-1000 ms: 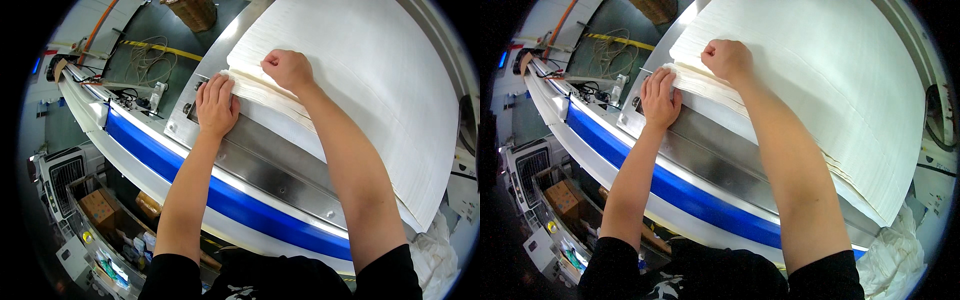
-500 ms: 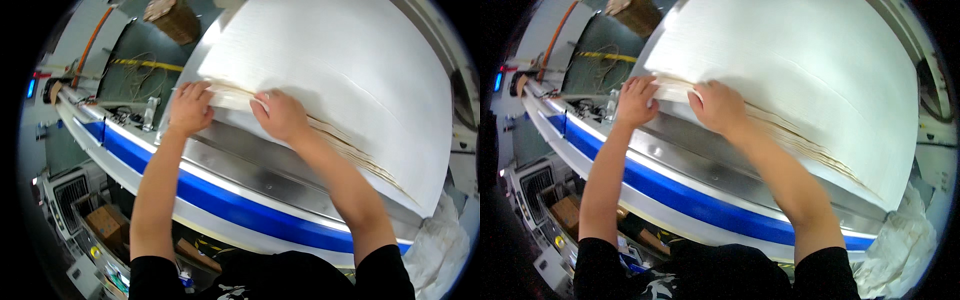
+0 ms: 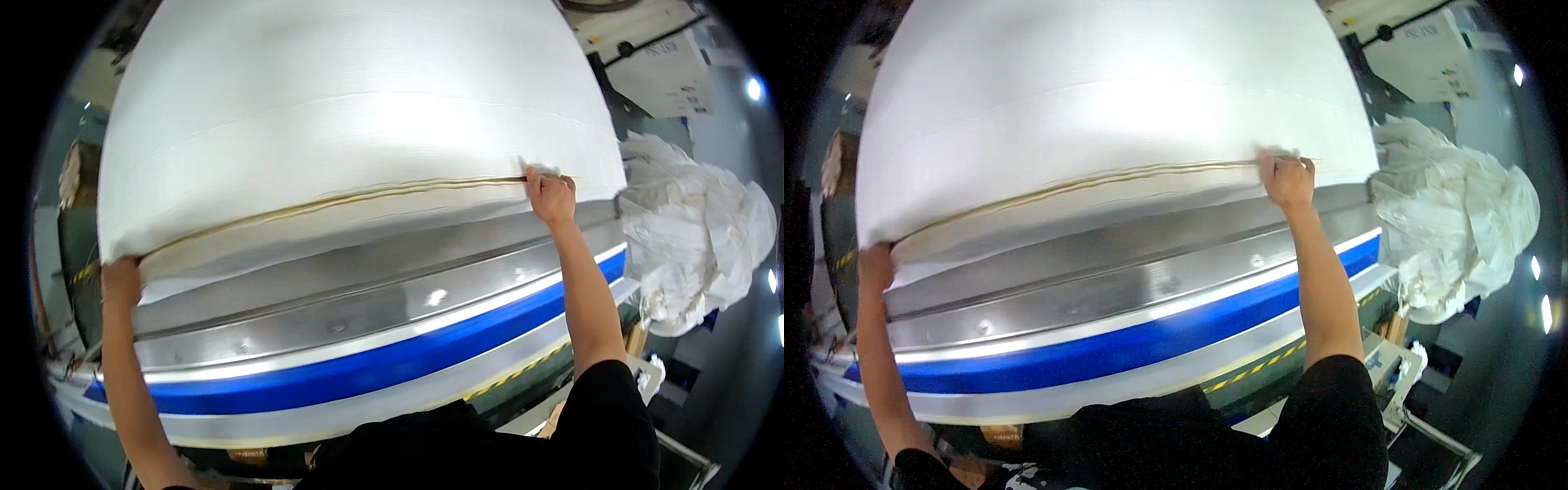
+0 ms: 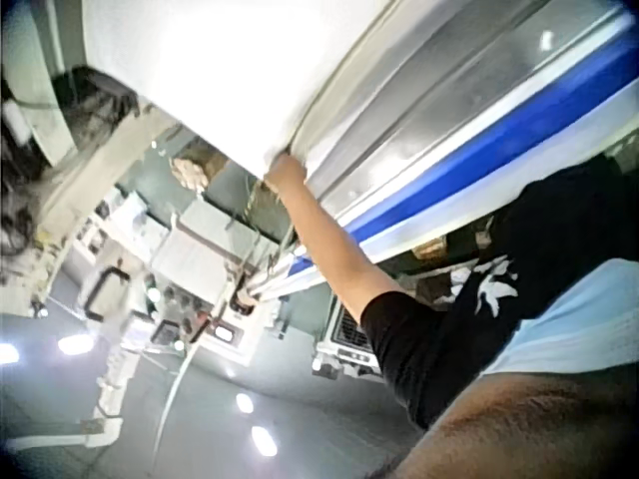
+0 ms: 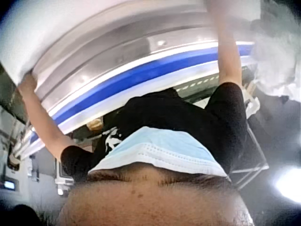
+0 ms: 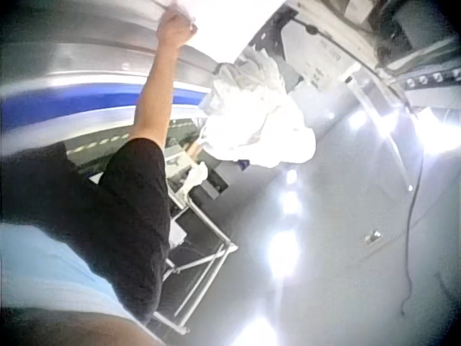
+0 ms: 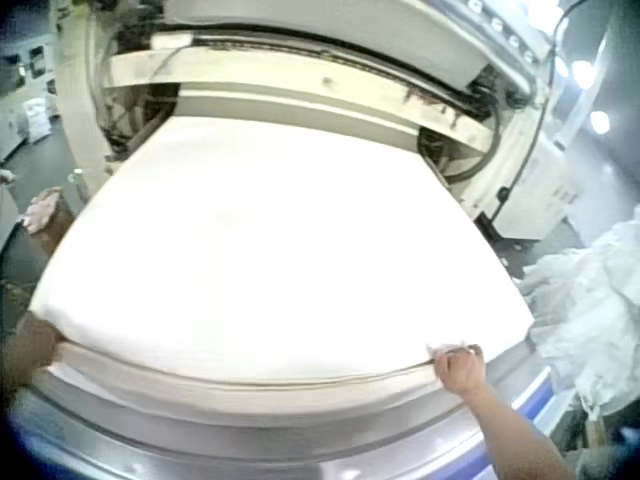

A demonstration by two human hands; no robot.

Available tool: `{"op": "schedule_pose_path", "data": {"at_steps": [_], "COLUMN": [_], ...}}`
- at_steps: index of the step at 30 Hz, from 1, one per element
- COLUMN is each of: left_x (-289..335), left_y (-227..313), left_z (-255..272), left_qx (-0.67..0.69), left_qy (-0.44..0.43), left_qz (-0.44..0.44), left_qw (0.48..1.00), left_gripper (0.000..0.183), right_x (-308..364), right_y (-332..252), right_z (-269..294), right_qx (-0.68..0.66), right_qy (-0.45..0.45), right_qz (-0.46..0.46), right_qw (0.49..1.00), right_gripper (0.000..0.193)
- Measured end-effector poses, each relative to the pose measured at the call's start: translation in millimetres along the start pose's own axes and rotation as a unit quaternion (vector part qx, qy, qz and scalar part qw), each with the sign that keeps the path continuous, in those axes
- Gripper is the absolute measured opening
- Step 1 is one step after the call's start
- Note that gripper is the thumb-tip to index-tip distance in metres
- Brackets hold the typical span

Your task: The person repeatedly loads sheets of white paper into a large industrial machine. They pick up a sheet, align it on the metal feed tray, and push it into the machine's rollers. This process is repeated continuously throughout the video.

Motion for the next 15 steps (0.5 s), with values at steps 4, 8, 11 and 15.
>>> {"op": "schedule_pose_path", "data": {"at_steps": [4, 8, 11, 15], "left_x": [-13, -25, 19, -40], "left_y": [-27, -55, -127, -70], "left_z": [-43, -87, -136, -127], "left_qx": [-0.023, 0.081, 0.112, 0.218], "left_qy": [0.075, 0.174, 0.227, 0.133], "left_qz": [0.013, 0.044, 0.075, 0.101], "left_qw": [0.997, 0.981, 0.965, 0.962], "left_gripper": [0.022, 0.025, 0.03, 0.029], "right_x": [-29, -46, -71, -64], "right_y": [106, 183, 239, 320], "right_z": [-11, -21, -55, -21], "right_qx": [0.033, 0.093, 0.116, 0.174], "right_qy": [-0.009, -0.036, -0.104, -0.248], "right_qz": [-0.01, -0.073, -0.109, -0.122], "right_qw": [0.999, 0.992, 0.982, 0.945], "right_gripper": [0.05, 0.065, 0.058, 0.037]}}
Point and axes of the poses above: each hand's wrist, its own x-axis away from the middle knuckle, its own z-axis out of the back of the hand, y = z × x, the point moved 6 cm from there along -x, towards the middle knuckle, and after that the axes turned 8 degrees about -z, right-handed, at the moved point
